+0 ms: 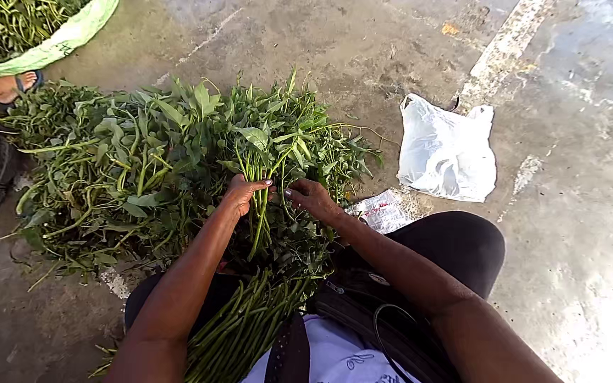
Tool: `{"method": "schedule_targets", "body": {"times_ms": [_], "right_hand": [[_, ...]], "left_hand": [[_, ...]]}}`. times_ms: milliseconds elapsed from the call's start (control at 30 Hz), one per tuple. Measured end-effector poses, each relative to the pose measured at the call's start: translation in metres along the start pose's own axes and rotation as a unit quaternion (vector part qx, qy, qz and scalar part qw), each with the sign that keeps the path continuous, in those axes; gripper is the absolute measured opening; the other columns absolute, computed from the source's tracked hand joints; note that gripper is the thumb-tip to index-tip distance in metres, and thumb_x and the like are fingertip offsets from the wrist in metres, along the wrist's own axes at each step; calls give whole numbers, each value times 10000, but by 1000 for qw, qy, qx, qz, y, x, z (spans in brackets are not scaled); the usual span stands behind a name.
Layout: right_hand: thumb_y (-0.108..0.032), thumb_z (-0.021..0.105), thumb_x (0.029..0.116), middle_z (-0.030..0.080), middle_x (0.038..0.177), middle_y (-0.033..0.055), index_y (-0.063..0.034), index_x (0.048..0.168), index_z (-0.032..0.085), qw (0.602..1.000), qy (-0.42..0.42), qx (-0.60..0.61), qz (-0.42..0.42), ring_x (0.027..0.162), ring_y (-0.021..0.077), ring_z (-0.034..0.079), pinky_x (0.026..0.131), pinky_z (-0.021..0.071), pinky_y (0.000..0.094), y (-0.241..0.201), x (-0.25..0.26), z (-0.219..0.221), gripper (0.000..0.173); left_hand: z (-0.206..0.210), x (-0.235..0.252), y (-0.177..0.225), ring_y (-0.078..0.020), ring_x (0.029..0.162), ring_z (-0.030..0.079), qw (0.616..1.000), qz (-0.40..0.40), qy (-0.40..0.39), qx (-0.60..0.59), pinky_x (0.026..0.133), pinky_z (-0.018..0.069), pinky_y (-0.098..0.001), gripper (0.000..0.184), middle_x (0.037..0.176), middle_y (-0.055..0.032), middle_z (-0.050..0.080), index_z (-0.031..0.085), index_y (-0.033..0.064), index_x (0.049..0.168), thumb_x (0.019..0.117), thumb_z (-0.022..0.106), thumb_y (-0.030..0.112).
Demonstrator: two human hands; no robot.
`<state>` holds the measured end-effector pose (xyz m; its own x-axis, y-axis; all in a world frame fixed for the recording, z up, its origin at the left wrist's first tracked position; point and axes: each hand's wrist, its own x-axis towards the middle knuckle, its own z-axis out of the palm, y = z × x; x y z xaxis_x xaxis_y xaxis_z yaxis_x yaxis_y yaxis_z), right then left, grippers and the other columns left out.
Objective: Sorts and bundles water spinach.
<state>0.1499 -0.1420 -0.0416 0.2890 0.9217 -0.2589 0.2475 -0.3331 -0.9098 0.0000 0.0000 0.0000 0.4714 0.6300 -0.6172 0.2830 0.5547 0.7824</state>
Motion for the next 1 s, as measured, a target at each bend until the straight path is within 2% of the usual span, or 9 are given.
{"method": "schedule_targets", "body": {"times_ms": [100,233,333,400,467,600,667,833,1000], "right_hand": [[-226,674,1007,672,1043,143,14,1236,599,988,-19,150,35,779,186,660,682,570,348,-23,-5,23,340],[-231,761,937,654,1094,171,20,1209,605,994,22,103,36,872,222,656,763,566,401,-17,4,36,402],[-141,755,933,586,1203,192,14,1184,649,992,49,112,38,874,243,635,782,566,416,-17,2,35,313],[-94,736,940,668,1091,165,25,1155,629,985,75,155,29,807,205,672,725,587,382,-16,4,26,269],[-115,729,945,702,994,132,25,1176,637,993,98,73,-1,786,171,677,719,579,349,-8,11,4,286],[-161,708,944,710,997,210,-16,1208,677,974,89,-191,87,968,400,685,879,524,624,13,17,-43,303],[-179,716,948,707,990,203,-34,1217,690,967,111,-202,108,971,404,675,879,515,628,18,15,-50,307],[-79,685,942,687,1171,221,-54,1364,652,960,140,-240,28,1020,415,675,892,526,611,9,4,-30,423],[-18,721,897,680,998,184,-30,1313,681,960,131,-203,-145,742,305,654,700,570,498,-9,-10,19,419]], "left_hand": [[4,0,-10,-185,927,665,999,39,4,-3,819,584,-354,400,1113,-130,657,563,11,1272,906,722,-23],[6,-4,-13,-178,1068,638,999,45,7,-11,918,548,-377,339,1234,-109,646,574,48,1310,995,670,129],[4,-2,-14,-162,990,655,998,60,-16,-29,867,558,-349,229,1148,-82,673,620,61,1246,1026,614,123],[1,-1,-10,-187,858,707,996,71,-11,-58,759,610,-357,181,1015,-86,704,631,47,1200,1029,593,94],[-3,3,-1,-248,826,734,993,77,23,-91,713,640,-409,180,988,-128,698,610,14,1201,1033,588,74],[-15,10,9,-213,745,708,984,101,95,-116,665,636,-382,182,939,-96,668,611,33,1184,1005,628,63],[-16,10,11,-183,713,684,979,113,105,-133,649,625,-354,209,966,-79,663,616,46,1179,975,648,13],[0,2,1,-185,765,709,971,144,100,-165,707,638,-356,213,1007,-99,661,576,7,1214,1004,575,-23],[10,5,-17,-193,928,701,978,142,67,-138,813,602,-357,231,1067,-120,692,594,-24,1232,1001,592,-15]]}}
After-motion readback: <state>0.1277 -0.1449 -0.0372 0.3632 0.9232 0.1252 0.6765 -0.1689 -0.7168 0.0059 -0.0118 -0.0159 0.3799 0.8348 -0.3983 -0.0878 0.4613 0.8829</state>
